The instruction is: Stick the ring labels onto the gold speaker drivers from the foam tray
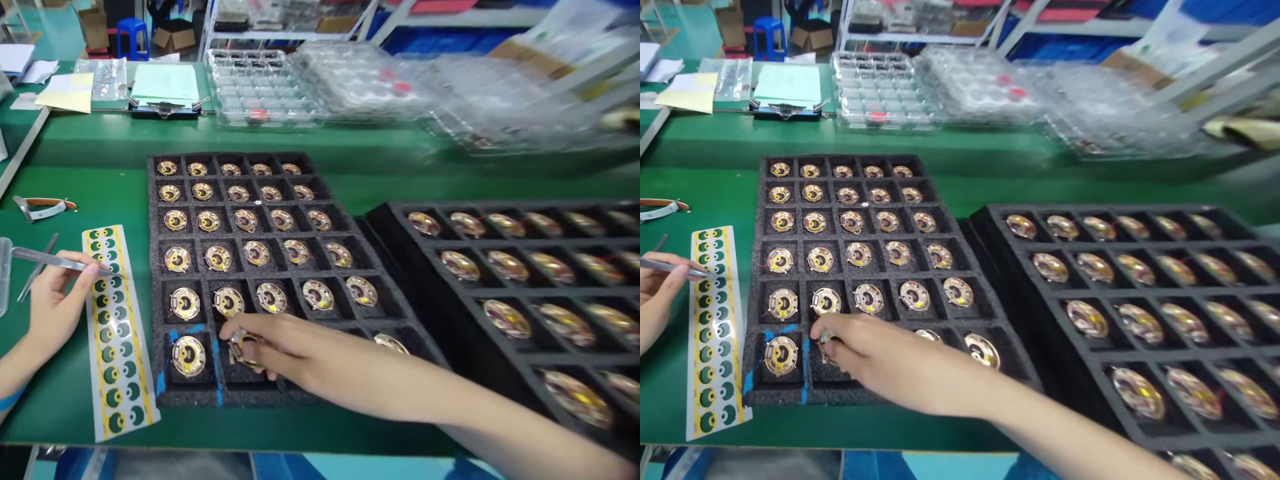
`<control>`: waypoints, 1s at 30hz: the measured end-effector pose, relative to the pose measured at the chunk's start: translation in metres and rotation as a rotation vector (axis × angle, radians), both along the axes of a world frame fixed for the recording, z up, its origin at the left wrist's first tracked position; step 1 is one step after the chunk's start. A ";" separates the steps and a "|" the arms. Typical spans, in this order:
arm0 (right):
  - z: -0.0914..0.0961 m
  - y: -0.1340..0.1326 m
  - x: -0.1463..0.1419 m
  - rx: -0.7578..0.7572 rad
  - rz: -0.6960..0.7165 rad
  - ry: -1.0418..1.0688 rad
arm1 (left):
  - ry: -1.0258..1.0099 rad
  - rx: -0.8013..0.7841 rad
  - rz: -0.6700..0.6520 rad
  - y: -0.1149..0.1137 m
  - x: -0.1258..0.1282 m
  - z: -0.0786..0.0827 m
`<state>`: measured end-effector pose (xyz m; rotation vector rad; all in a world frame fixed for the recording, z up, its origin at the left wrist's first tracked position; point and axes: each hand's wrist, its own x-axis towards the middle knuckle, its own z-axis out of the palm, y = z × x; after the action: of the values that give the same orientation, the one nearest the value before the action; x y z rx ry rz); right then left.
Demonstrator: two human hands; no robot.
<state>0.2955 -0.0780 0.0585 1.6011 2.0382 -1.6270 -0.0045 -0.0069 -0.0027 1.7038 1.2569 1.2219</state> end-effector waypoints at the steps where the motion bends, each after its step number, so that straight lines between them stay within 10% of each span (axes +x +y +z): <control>1: -0.005 -0.008 0.000 -0.007 -0.033 0.013 | 0.007 0.003 -0.004 0.000 0.000 0.000; 23: -0.057 -0.065 0.034 1.038 0.030 -0.626 | 0.057 0.014 -0.036 0.004 -0.003 0.002; 26: -0.057 -0.067 0.039 0.941 -0.036 -0.565 | 0.072 0.046 -0.044 0.003 -0.003 0.003; 30: -0.039 -0.041 0.043 0.439 -0.203 -0.164 | 0.069 0.050 -0.062 0.001 0.000 0.006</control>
<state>0.3381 -0.1187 0.0195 2.0600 2.3203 -1.0923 -0.0042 -0.0061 0.0029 1.8210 1.2132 1.1757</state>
